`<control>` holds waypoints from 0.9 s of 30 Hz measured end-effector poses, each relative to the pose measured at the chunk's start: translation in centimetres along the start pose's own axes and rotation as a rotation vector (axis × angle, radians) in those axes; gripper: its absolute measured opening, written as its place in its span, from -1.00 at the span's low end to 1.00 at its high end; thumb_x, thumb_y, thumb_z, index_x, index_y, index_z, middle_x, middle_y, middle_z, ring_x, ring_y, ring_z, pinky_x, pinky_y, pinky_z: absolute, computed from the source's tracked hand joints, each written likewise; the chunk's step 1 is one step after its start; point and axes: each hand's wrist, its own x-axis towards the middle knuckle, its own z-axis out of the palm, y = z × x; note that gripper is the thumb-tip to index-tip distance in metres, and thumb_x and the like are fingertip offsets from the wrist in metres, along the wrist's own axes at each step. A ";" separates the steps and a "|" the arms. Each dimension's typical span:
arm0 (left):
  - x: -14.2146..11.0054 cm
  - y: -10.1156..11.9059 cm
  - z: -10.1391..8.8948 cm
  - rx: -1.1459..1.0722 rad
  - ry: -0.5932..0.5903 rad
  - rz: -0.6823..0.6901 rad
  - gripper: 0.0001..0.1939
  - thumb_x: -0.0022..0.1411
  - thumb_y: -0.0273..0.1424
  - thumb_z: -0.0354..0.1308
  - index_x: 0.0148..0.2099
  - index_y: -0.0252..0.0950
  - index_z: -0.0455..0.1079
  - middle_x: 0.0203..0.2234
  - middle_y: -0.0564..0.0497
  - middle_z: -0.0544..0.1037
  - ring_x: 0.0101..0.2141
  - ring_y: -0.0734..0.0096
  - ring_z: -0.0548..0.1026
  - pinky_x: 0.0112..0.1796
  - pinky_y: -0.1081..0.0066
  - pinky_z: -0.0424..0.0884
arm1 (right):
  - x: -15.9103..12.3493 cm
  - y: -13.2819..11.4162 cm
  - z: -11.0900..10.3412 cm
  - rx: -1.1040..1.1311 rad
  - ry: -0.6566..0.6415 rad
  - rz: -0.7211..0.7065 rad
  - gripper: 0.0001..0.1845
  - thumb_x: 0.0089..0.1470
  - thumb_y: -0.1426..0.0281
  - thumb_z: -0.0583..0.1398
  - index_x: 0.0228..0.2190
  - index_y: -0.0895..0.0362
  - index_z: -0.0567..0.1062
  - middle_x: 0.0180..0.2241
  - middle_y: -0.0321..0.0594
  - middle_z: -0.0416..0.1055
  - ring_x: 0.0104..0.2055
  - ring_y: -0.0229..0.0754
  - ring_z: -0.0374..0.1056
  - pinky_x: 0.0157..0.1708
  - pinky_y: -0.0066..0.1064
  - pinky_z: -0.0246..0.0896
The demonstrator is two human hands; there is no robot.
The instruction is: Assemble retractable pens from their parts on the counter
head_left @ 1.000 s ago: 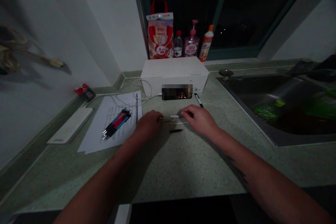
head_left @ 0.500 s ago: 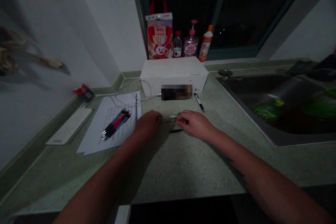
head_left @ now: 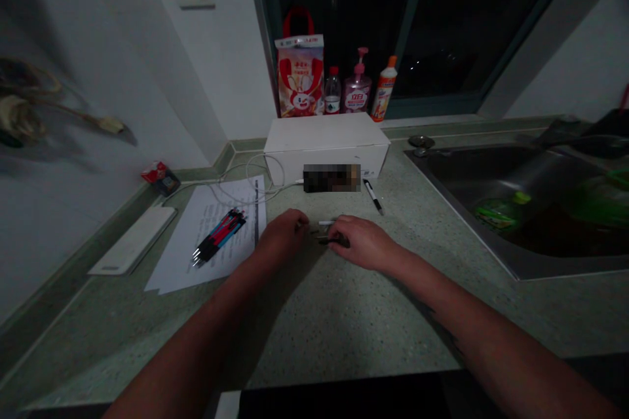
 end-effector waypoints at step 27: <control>-0.2 1.4 0.6 -0.553 -0.046 -0.061 -0.92 0.18 -0.37 0.26 -0.27 -0.25 0.53 -0.34 -0.03 0.69 -0.29 0.28 0.63 -0.18 0.30 0.53 | 0.0 0.1 -0.4 0.096 0.173 0.014 -0.90 0.31 0.42 0.21 -0.20 0.08 0.55 -0.19 -0.16 0.55 -0.15 -0.11 0.46 -0.15 -0.29 0.29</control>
